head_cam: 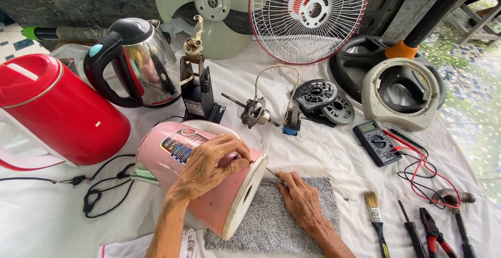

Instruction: Using a manual screwdriver to remove screws from the base of an electric kettle for repair.

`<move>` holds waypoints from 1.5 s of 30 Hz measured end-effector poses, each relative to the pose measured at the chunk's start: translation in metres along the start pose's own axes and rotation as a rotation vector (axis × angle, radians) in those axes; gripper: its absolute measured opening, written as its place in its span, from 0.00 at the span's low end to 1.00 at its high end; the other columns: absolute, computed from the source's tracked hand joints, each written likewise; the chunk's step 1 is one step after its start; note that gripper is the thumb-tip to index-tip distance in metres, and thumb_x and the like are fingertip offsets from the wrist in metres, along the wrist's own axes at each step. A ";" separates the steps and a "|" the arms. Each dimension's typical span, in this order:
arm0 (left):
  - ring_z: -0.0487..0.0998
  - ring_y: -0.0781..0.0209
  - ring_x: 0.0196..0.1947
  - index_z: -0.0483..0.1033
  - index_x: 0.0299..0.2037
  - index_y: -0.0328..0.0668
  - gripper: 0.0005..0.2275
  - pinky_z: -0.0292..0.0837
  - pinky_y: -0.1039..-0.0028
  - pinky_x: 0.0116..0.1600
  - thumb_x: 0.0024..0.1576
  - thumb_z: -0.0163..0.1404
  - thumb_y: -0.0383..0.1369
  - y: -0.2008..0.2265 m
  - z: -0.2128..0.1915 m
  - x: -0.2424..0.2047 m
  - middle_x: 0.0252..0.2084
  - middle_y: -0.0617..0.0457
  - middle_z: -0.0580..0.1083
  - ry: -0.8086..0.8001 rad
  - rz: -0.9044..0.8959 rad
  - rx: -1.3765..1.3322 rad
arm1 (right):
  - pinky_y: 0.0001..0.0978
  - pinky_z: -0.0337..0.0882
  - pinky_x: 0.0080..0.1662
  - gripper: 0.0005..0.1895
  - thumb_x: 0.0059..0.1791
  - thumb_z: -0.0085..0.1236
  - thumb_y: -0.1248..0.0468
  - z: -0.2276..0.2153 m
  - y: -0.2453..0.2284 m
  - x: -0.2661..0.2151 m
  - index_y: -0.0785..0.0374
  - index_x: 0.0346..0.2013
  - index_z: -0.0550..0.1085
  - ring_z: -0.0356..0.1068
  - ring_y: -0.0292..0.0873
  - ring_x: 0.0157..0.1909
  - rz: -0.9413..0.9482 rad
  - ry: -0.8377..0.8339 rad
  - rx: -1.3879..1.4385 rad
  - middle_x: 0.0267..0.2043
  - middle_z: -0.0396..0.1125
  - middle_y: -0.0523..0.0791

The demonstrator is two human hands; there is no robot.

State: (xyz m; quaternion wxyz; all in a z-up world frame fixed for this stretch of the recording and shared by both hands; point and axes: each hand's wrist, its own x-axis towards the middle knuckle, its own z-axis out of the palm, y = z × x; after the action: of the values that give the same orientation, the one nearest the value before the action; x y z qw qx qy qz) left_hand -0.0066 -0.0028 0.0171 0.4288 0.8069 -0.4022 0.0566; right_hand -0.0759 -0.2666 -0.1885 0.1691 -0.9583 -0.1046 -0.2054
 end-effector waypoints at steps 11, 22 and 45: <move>0.77 0.66 0.37 0.77 0.35 0.50 0.06 0.70 0.75 0.43 0.60 0.53 0.38 0.000 0.000 0.000 0.38 0.63 0.78 -0.002 -0.003 0.004 | 0.30 0.68 0.21 0.15 0.55 0.52 0.57 -0.004 -0.002 0.000 0.50 0.56 0.70 0.68 0.36 0.26 -0.013 0.002 0.016 0.39 0.66 0.38; 0.77 0.67 0.37 0.77 0.35 0.52 0.07 0.71 0.74 0.42 0.61 0.51 0.41 0.001 0.000 -0.002 0.39 0.64 0.78 0.003 -0.025 0.037 | 0.33 0.68 0.22 0.15 0.54 0.53 0.57 -0.003 -0.003 -0.001 0.49 0.56 0.71 0.70 0.38 0.28 -0.011 0.015 -0.005 0.41 0.67 0.37; 0.76 0.65 0.36 0.76 0.36 0.50 0.07 0.70 0.74 0.41 0.62 0.50 0.39 0.000 -0.001 -0.001 0.38 0.62 0.77 0.000 0.018 0.024 | 0.29 0.68 0.20 0.16 0.54 0.53 0.56 0.002 0.001 0.000 0.51 0.57 0.71 0.68 0.36 0.25 -0.026 -0.001 -0.019 0.40 0.67 0.38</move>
State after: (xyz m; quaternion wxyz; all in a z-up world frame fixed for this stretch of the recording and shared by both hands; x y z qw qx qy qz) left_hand -0.0065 -0.0016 0.0174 0.4184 0.8084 -0.4089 0.0654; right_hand -0.0752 -0.2670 -0.1907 0.1571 -0.9585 -0.1153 -0.2079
